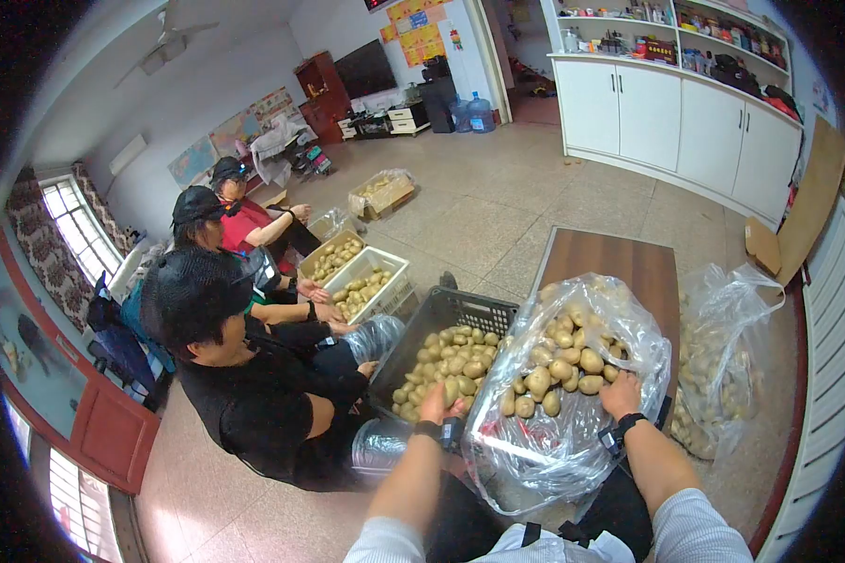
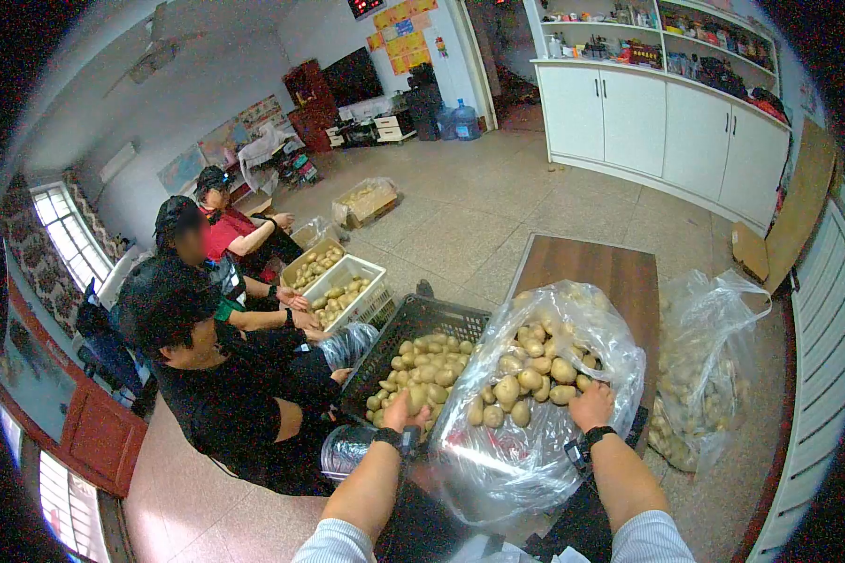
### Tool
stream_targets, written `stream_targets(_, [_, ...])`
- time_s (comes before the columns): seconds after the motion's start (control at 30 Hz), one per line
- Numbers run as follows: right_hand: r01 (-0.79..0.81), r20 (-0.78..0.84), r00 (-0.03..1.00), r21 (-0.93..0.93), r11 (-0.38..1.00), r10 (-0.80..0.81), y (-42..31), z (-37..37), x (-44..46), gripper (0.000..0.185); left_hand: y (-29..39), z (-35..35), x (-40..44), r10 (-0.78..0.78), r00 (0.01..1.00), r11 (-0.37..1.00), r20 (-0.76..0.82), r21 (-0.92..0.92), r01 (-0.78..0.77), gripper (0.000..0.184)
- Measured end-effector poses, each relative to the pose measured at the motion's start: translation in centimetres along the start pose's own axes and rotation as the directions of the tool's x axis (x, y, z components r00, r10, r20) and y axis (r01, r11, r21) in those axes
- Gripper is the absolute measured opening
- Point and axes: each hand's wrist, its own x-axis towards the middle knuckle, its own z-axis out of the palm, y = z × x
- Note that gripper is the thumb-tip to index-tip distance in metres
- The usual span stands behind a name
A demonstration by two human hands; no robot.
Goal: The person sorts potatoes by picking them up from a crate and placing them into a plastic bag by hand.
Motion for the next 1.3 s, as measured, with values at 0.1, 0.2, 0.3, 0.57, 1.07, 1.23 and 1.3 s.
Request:
stream_targets(0.1, [0.028,0.073,0.997,-0.072,0.997,-0.023,0.4,0.4,0.3,0.056,-0.6,-1.2,1.2,0.115,0.992,0.965,0.047,0.233,-0.123,0.031])
stream_targets(0.2, [0.088,0.021,0.996,-0.105,0.991,-0.087,0.5,0.6,-0.2,0.051,-0.9,-1.5,0.6,0.346,0.923,0.74,0.168,0.555,-0.379,0.034])
stream_targets(0.3, [0.083,0.036,0.996,-0.119,0.989,-0.079,0.7,1.1,-0.1,0.052,0.0,-0.1,-0.9,0.287,0.958,0.865,0.021,0.425,-0.268,0.034])
stream_targets(0.57, [-0.097,0.027,0.995,-0.129,0.987,0.101,-1.1,-1.1,-1.5,0.06,-2.6,-4.1,3.8,0.283,0.958,0.888,-0.042,0.39,-0.245,0.045])
stream_targets(1.07, [-0.29,0.107,0.951,-0.009,0.957,0.289,0.6,-0.6,0.1,0.081,-1.4,-1.9,2.2,0.132,0.97,0.988,-0.205,0.106,-0.112,0.032])
stream_targets(1.23, [-0.283,0.138,0.951,0.041,0.958,0.275,1.0,-0.8,0.3,0.072,-1.1,-0.5,1.1,0.155,0.962,0.978,-0.223,0.171,-0.118,0.042])
stream_targets(1.3, [-0.232,0.137,0.964,0.007,0.973,0.229,1.8,0.6,0.7,0.068,-1.0,-0.6,1.2,0.157,0.97,0.972,-0.187,0.206,-0.118,0.04])
